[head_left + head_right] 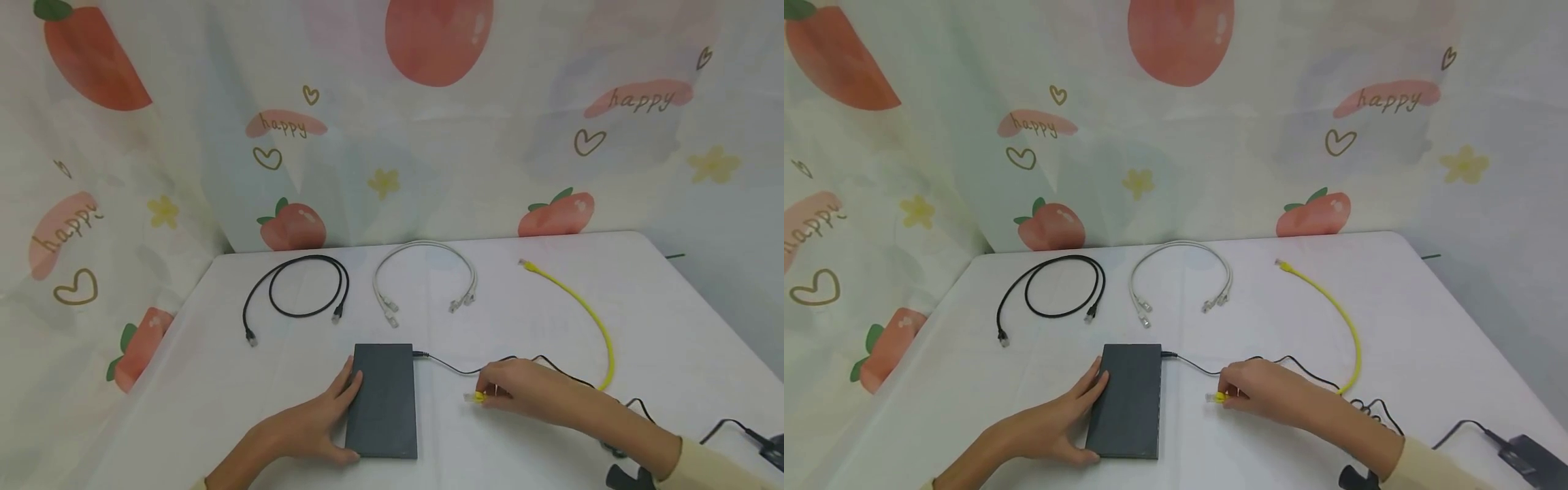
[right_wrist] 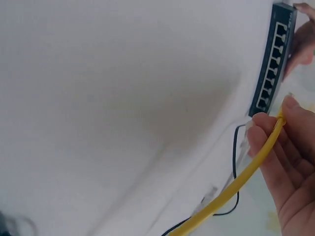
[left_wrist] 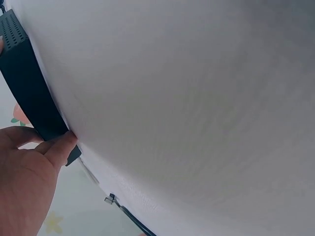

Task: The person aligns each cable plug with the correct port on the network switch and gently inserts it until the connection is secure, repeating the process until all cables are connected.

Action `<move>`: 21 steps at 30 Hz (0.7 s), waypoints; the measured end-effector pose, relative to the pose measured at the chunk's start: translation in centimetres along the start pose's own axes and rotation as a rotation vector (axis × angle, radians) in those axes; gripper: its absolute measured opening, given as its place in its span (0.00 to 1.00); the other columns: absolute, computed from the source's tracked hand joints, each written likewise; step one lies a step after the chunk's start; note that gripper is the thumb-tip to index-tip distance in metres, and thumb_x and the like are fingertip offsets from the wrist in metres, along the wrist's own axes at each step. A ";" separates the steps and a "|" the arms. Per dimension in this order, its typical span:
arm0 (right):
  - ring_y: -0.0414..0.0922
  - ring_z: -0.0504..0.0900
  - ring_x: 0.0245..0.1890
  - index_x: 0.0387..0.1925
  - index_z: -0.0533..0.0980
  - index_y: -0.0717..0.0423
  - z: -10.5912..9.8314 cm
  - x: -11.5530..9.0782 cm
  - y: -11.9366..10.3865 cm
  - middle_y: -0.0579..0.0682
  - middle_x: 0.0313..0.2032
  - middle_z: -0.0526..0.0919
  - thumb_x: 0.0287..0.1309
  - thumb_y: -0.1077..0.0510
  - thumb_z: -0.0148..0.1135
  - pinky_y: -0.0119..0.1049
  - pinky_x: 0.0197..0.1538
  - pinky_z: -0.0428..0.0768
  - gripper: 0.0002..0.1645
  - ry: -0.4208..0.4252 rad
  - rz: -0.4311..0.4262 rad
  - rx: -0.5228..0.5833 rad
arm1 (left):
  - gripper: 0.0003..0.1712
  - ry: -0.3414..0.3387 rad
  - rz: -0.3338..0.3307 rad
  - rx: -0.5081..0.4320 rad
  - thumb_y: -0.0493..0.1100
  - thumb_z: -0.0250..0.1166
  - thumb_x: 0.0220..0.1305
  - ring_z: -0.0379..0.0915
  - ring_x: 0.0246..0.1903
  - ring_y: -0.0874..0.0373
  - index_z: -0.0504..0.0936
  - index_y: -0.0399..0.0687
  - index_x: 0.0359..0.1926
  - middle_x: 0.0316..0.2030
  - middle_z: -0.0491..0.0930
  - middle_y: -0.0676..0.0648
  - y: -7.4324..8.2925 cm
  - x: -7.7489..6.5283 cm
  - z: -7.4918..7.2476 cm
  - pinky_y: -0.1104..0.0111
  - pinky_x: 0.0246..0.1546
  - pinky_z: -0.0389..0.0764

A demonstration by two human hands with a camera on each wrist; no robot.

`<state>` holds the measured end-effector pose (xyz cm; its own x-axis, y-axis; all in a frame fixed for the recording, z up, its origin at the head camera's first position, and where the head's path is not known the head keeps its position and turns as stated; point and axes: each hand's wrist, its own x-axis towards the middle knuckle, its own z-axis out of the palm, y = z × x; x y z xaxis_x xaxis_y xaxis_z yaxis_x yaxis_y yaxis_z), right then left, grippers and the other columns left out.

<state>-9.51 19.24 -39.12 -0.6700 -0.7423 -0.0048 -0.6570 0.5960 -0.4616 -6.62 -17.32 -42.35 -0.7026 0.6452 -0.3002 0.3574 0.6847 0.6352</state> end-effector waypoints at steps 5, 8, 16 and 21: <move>0.28 0.70 0.26 0.30 0.77 0.47 0.9 0.3 -0.3 0.30 0.27 0.73 0.54 0.58 0.67 0.25 0.28 0.74 0.05 -0.012 -0.020 0.011 | 0.65 -0.005 -0.003 0.006 0.64 0.69 0.49 0.34 0.70 0.47 0.39 0.41 0.73 0.71 0.20 0.43 0.0 -0.1 0.0 0.55 0.64 0.56; 0.28 0.69 0.25 0.32 0.77 0.47 1.4 0.4 -0.4 0.30 0.27 0.72 0.55 0.58 0.67 0.24 0.28 0.73 0.05 -0.010 -0.042 0.014 | 0.65 -0.007 -0.008 0.012 0.64 0.69 0.49 0.34 0.70 0.47 0.39 0.42 0.74 0.71 0.21 0.43 0.0 -0.1 0.0 0.55 0.64 0.56; 0.29 0.68 0.26 0.33 0.77 0.48 1.8 1.0 -0.7 0.31 0.27 0.72 0.54 0.59 0.67 0.24 0.28 0.72 0.06 -0.007 -0.063 -0.012 | 0.65 0.010 -0.009 0.071 0.64 0.70 0.47 0.37 0.70 0.47 0.41 0.41 0.73 0.72 0.22 0.43 -0.2 0.2 0.2 0.56 0.63 0.58; 0.29 0.70 0.26 0.34 0.78 0.49 1.6 1.5 -1.0 0.31 0.28 0.73 0.54 0.60 0.66 0.24 0.29 0.74 0.05 -0.026 -0.033 0.009 | 0.65 0.031 -0.019 0.097 0.63 0.71 0.46 0.37 0.70 0.47 0.43 0.40 0.73 0.72 0.25 0.42 0.0 0.2 0.0 0.56 0.63 0.58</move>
<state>-9.27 17.04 -40.09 -0.6389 -0.7692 -0.0129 -0.6752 0.5687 -0.4698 -6.80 -17.18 -42.40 -0.7278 0.6220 -0.2889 0.4005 0.7274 0.5572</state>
